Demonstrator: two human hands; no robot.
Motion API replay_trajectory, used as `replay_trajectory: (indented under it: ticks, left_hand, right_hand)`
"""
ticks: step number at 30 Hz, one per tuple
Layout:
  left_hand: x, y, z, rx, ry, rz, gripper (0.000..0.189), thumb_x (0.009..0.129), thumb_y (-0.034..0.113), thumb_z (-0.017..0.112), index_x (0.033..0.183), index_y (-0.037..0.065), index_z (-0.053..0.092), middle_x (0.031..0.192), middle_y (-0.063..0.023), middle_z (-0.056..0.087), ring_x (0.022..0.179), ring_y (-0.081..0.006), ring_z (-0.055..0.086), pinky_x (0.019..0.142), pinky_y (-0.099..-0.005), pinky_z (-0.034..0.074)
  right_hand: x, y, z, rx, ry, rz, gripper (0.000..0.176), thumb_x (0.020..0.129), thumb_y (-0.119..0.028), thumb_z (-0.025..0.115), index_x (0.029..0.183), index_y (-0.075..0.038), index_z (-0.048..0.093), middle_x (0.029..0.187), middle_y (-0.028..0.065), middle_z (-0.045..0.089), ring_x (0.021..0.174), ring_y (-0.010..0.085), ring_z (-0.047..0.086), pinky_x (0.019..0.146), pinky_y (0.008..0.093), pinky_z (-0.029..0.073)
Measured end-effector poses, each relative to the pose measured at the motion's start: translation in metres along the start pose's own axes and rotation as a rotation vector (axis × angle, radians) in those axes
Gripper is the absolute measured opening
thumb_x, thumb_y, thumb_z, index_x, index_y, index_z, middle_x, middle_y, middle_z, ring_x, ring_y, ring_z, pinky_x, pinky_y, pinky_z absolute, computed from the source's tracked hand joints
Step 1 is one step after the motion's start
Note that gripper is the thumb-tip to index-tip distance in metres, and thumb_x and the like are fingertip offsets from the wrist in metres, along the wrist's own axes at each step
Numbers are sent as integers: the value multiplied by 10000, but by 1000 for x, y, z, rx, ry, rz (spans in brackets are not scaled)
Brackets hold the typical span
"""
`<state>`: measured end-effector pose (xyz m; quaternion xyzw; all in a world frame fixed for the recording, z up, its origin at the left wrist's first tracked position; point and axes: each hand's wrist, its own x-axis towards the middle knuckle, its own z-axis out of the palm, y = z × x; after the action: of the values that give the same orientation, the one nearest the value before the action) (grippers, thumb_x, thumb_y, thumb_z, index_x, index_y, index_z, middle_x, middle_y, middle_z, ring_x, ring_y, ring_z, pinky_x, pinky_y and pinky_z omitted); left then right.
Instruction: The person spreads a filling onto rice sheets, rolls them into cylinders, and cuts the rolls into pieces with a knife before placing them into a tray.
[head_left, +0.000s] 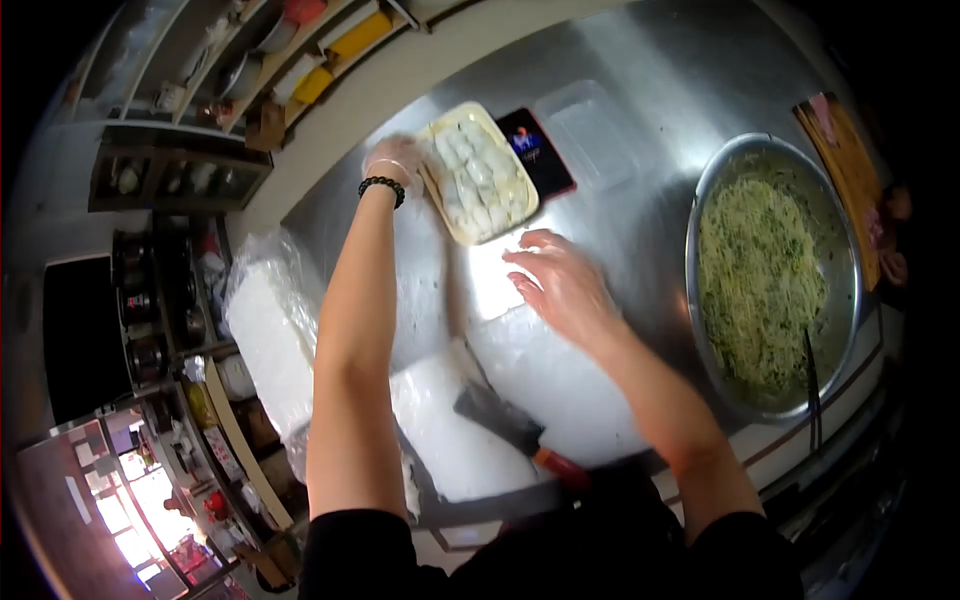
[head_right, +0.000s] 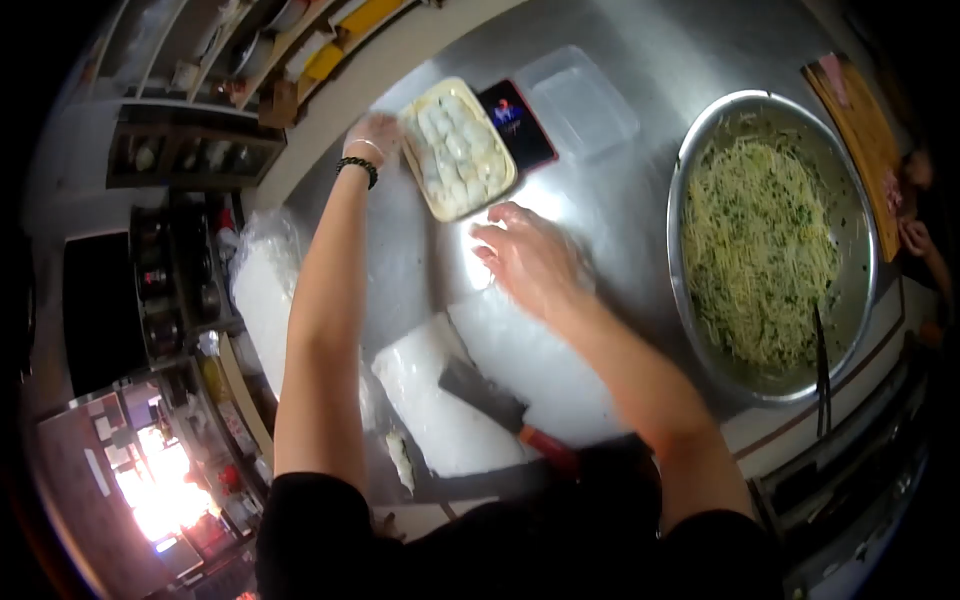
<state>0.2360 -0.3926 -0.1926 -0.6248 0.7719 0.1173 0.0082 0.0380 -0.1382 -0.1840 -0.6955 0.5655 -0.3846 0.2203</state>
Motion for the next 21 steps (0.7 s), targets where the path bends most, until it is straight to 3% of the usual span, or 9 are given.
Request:
replay_trajectory:
  ticks: [1,2,5,8,9,11,15,17,21]
  left_hand:
    - [-17,-12,14,228,-127,-120,259,824,292,569,976,109,672,997,-94,670,946,-263,627,818,-335,491]
    - [-36,-26,27,375,-66,59,258,788,325,606,933,124,680,988,-70,671,951,-245,625,814,-335,494]
    - [-79,-4,21,-242,-363,-397,222,786,257,613,997,195,651,1077,-53,640,982,-211,603,858,-312,485]
    - [-88,-66,99,86,68,656,284,739,260,705,862,17,621,720,-96,644,613,-172,597,601,-297,490]
    - [-95,-49,92,85,68,647,284,739,260,705,862,17,621,720,-96,644,613,-172,597,601,-297,490]
    - [-111,-9,82,-741,-235,-391,305,747,254,698,865,-14,615,758,-111,654,620,-187,614,597,-317,496]
    - [-104,9,67,163,-395,289,383,735,244,670,954,-66,617,880,-139,672,742,-265,641,679,-358,502]
    - [-103,16,67,-537,-404,-511,339,727,238,651,969,1,635,904,-149,672,815,-295,640,745,-338,497]
    - [-112,10,71,-605,-224,-373,314,740,248,606,925,-1,653,964,-189,655,898,-332,622,797,-369,493]
  right_hand:
    - [-18,70,67,372,-253,309,137,832,-192,613,822,-68,671,882,113,596,816,282,579,729,391,470]
    - [-5,29,19,-10,-3,-11,175,831,-193,610,712,-70,648,800,117,578,780,301,566,684,421,451]
    - [5,6,-16,-26,-115,260,186,836,-212,599,732,-67,650,773,114,598,782,303,566,711,389,443]
    - [-2,-10,-40,117,-308,435,238,877,-262,566,957,-56,653,983,126,640,896,264,598,813,379,438]
    - [-12,-12,-38,655,-178,476,370,904,-354,513,1130,-65,558,1158,158,549,1038,286,544,879,415,417]
    - [-28,-1,-32,1453,-127,539,794,905,-633,311,1462,-92,144,1496,194,165,1336,388,265,1045,520,291]
    - [-54,23,-25,1932,-164,918,894,855,-722,239,1461,-70,149,1491,220,148,1359,401,202,1067,522,256]
    - [-68,25,-22,1849,-199,893,890,850,-726,246,1449,-70,197,1464,207,223,1339,368,254,1059,512,275]
    - [-93,25,-31,1594,-252,890,830,881,-686,237,1406,-48,315,1402,182,371,1277,307,373,1023,459,334]
